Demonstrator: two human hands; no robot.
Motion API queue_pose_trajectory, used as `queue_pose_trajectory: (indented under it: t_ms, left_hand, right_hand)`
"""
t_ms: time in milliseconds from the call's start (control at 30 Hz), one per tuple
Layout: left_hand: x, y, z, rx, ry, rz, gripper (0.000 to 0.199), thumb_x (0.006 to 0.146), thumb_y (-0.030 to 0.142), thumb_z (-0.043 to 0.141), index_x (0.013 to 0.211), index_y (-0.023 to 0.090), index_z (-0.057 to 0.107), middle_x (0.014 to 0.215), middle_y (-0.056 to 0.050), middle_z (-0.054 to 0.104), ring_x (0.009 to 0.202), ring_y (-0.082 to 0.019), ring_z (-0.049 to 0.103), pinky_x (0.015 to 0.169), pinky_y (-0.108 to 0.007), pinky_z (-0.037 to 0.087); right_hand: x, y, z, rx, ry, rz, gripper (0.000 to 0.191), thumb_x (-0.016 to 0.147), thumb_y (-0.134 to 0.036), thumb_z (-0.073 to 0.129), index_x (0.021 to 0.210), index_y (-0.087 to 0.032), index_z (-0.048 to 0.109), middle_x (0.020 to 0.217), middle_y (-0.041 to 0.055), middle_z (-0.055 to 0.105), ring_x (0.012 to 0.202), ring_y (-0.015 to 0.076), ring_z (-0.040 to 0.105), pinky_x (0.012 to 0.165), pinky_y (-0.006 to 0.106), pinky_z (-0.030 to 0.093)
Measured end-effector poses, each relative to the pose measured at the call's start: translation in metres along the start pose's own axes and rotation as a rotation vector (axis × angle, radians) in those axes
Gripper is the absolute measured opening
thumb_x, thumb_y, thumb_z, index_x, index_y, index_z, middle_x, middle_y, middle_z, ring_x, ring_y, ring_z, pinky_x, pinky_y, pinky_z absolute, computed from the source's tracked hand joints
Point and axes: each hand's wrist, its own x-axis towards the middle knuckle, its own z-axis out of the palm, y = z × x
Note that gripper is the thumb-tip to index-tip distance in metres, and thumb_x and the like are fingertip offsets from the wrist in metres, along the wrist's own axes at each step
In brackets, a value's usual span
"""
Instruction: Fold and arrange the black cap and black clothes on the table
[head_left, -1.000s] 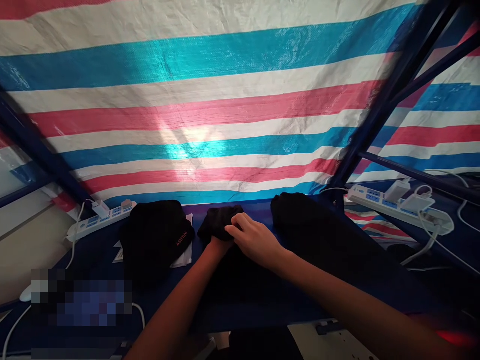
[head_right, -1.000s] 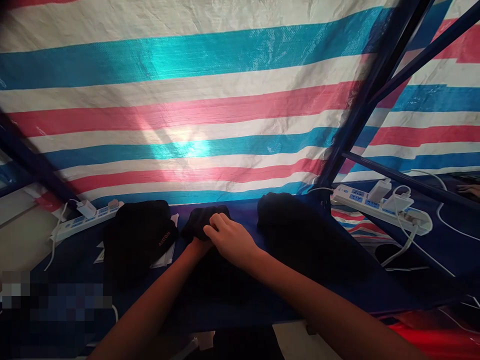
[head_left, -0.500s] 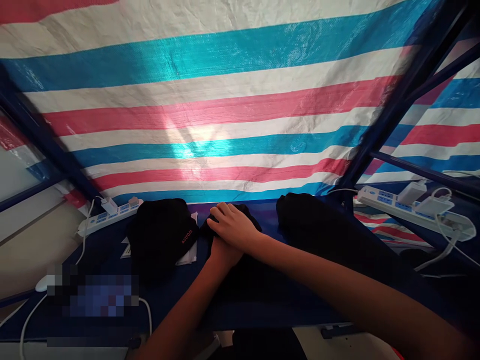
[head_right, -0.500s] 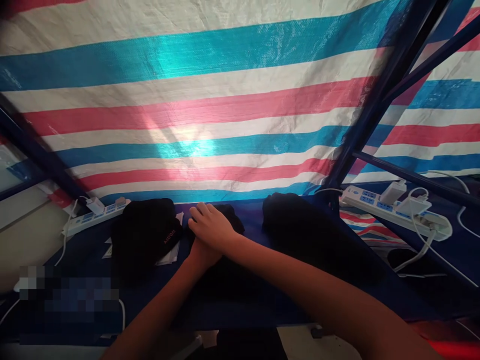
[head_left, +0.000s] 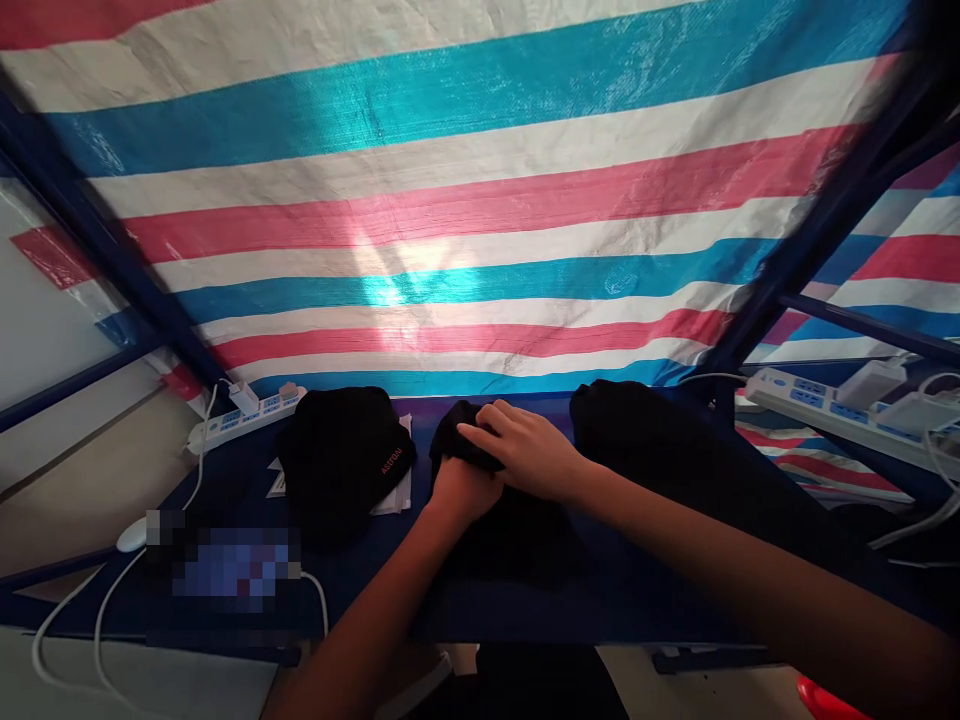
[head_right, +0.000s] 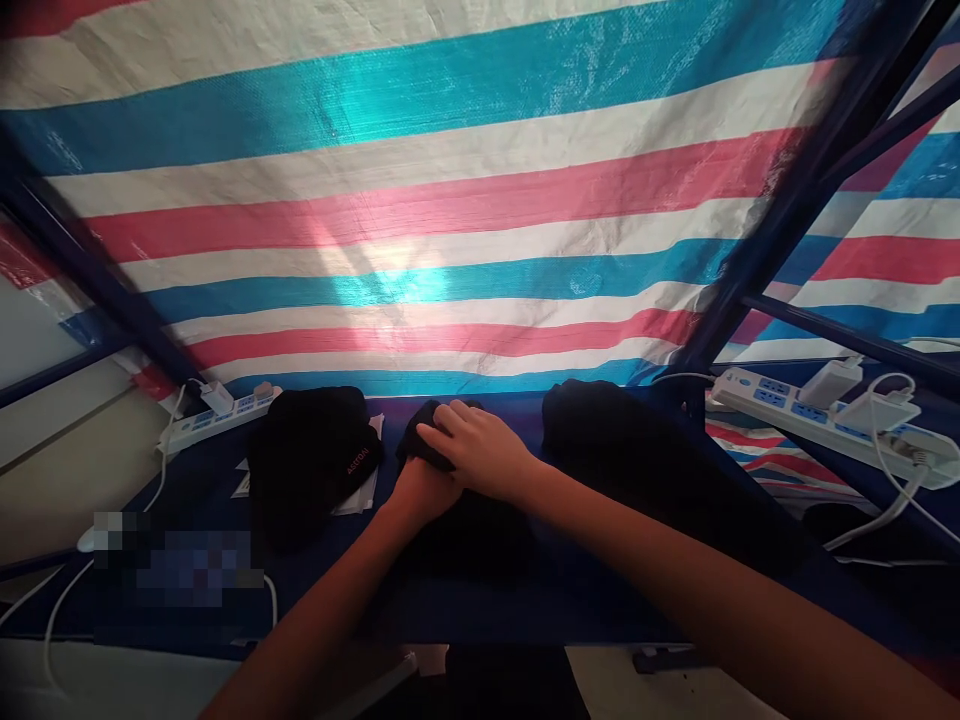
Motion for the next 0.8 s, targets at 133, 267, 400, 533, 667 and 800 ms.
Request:
queue_pose_trajectory:
  t_ms: [133,267,400,533,667,800]
  left_hand:
    - [-0.006,0.0,-0.015,-0.15,-0.012,0.016,0.043,0.102,0.025,0.054,0.144,0.024,0.066,0.141,-0.013,0.072,0.135,-0.038,0.064,0.114,-0.052,0.05]
    - [0.001,-0.016,-0.015,-0.315,0.184,-0.041,0.045,0.104,0.027,0.056,0.148,0.025,0.063,0.147,-0.013,0.068,0.143,-0.036,0.058,0.122,-0.054,0.044]
    - [0.019,-0.037,-0.004,-0.405,0.322,-0.089,0.045,0.099,0.02,0.059,0.143,0.026,0.066,0.14,-0.011,0.071,0.142,-0.035,0.058,0.13,-0.056,0.034]
    - [0.043,-0.052,0.005,-0.642,0.456,-0.135,0.037,0.095,0.023,0.067,0.132,0.025,0.07,0.134,-0.009,0.073,0.136,-0.03,0.061,0.13,-0.051,0.036]
    - [0.064,-0.071,0.013,-0.907,0.499,-0.233,0.027,0.087,0.022,0.077,0.114,0.024,0.074,0.122,-0.007,0.076,0.127,-0.03,0.065,0.124,-0.051,0.043]
    - [0.069,-0.088,0.018,-1.057,0.513,-0.273,0.023,0.083,0.019,0.08,0.106,0.022,0.075,0.118,-0.007,0.078,0.128,-0.029,0.067,0.125,-0.052,0.042]
  right_hand:
    - [-0.02,0.016,0.004,0.272,0.066,0.219,0.076,0.094,-0.015,0.07,0.163,-0.026,0.042,0.144,0.015,0.057,0.131,0.0335,0.059,0.104,0.049,0.058]
    - [-0.026,0.026,0.013,0.415,0.111,0.348,0.069,0.102,-0.03,0.068,0.164,-0.03,0.037,0.15,0.0145,0.054,0.132,0.0336,0.063,0.108,0.053,0.058]
    - [-0.023,0.031,0.03,0.369,0.106,0.383,0.046,0.101,-0.032,0.071,0.143,-0.024,0.053,0.135,0.0142,0.061,0.115,0.0315,0.069,0.093,0.048,0.062]
    - [-0.013,0.037,0.042,0.433,0.023,0.326,0.041,0.092,-0.032,0.083,0.124,-0.022,0.059,0.126,0.0108,0.065,0.108,0.0274,0.068,0.088,0.04,0.058]
    - [-0.003,0.049,0.047,0.501,-0.041,0.288,0.025,0.091,-0.015,0.073,0.113,-0.021,0.064,0.106,0.0046,0.07,0.093,0.0218,0.066,0.08,0.033,0.05]
    - [-0.002,0.063,0.045,0.493,0.001,0.32,0.018,0.083,-0.005,0.06,0.093,-0.019,0.066,0.089,0.0007,0.066,0.079,0.0178,0.059,0.073,0.03,0.043]
